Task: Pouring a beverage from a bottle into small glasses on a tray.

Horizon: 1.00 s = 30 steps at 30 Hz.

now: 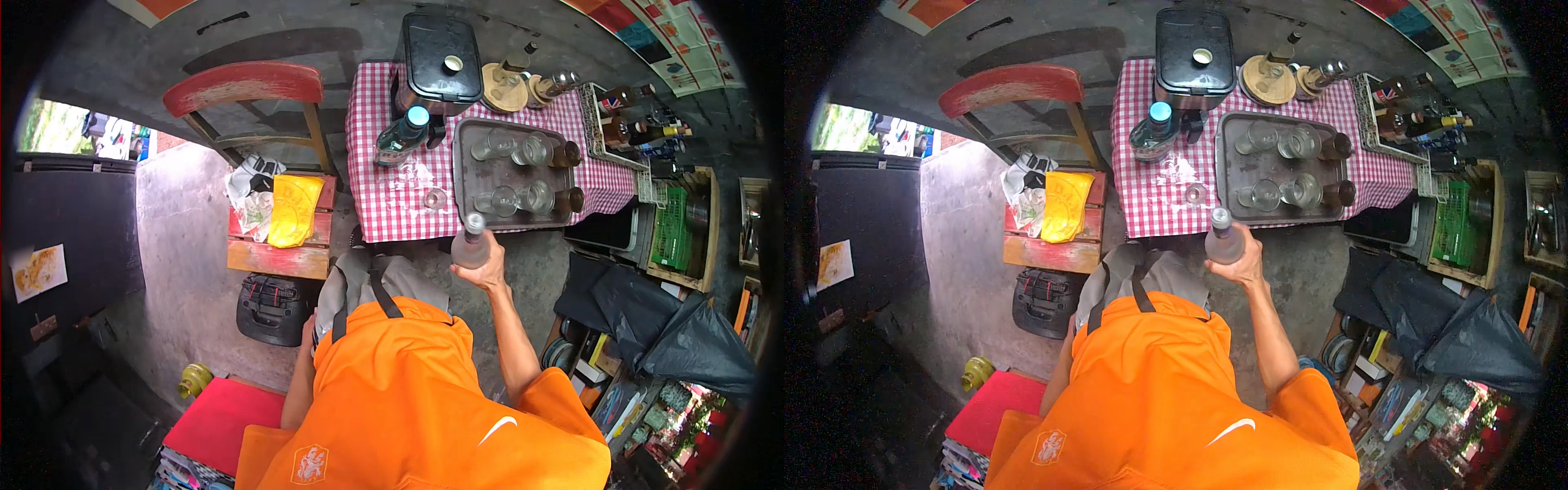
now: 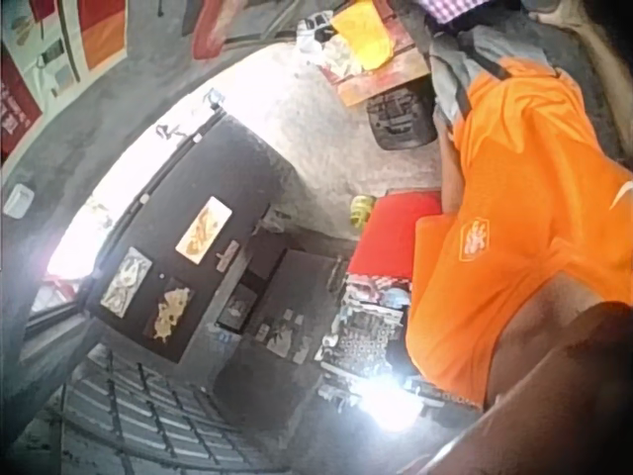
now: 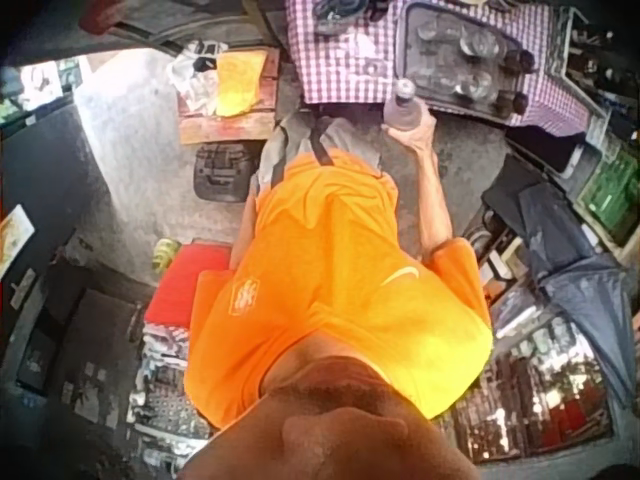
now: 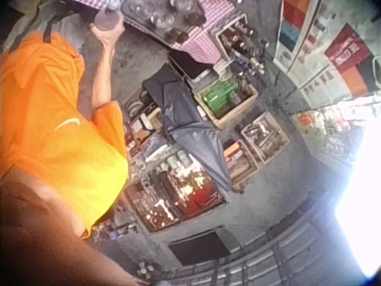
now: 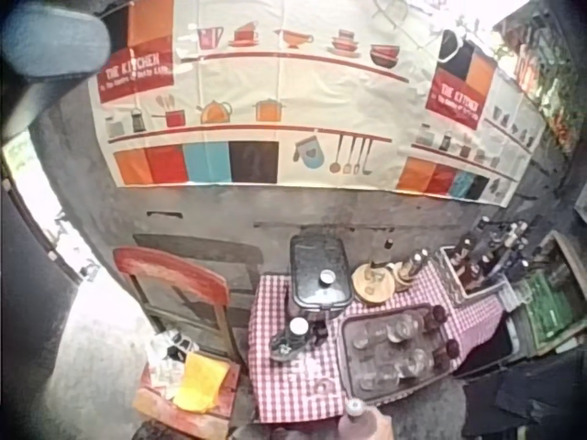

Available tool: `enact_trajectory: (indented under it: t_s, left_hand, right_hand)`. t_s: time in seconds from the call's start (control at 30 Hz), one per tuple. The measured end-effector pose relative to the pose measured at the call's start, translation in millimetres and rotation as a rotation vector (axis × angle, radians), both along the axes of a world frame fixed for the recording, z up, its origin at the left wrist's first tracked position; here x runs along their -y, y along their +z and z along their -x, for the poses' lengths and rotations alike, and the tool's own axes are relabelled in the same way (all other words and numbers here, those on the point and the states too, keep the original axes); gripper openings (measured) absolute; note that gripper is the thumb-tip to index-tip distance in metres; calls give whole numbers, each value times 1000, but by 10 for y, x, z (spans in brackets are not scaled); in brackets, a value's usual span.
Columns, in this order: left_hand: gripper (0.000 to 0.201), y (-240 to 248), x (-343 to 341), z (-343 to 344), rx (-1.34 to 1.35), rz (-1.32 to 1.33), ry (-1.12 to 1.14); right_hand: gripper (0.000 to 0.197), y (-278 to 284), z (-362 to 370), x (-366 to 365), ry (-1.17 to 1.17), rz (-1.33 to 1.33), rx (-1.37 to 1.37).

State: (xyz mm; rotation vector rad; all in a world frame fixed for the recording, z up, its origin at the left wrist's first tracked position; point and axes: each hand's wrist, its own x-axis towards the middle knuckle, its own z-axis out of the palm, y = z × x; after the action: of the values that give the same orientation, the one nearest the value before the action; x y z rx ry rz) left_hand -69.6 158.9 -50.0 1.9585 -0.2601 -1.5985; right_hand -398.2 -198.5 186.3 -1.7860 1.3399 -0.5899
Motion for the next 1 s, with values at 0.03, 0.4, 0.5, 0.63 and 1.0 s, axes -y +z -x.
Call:
enact_trajectory:
  t_s: [0.03, 0.4, 0.5, 0.63, 1.0]
  left_hand:
    - [66, 9, 16, 3, 0, -5, -9]
    - [61, 528, 885, 14, -48, -80, 191]
    - [61, 433, 894, -6, -49, -97, 178]
    - [63, 340, 867, -45, 19, -102, 87]
    - [68, 108, 665, -99, 4, 48, 35]
  right_hand:
    - [75, -82, 45, -15, -5, 2, -5]
    - [73, -394, 161, 44, -69, -393, -366]
    - [74, -430, 157, 88, -35, -425, -443]
    - [73, -457, 147, 137, -21, -456, -532]
    - [72, -366, 153, 283, 8, -518, -549]
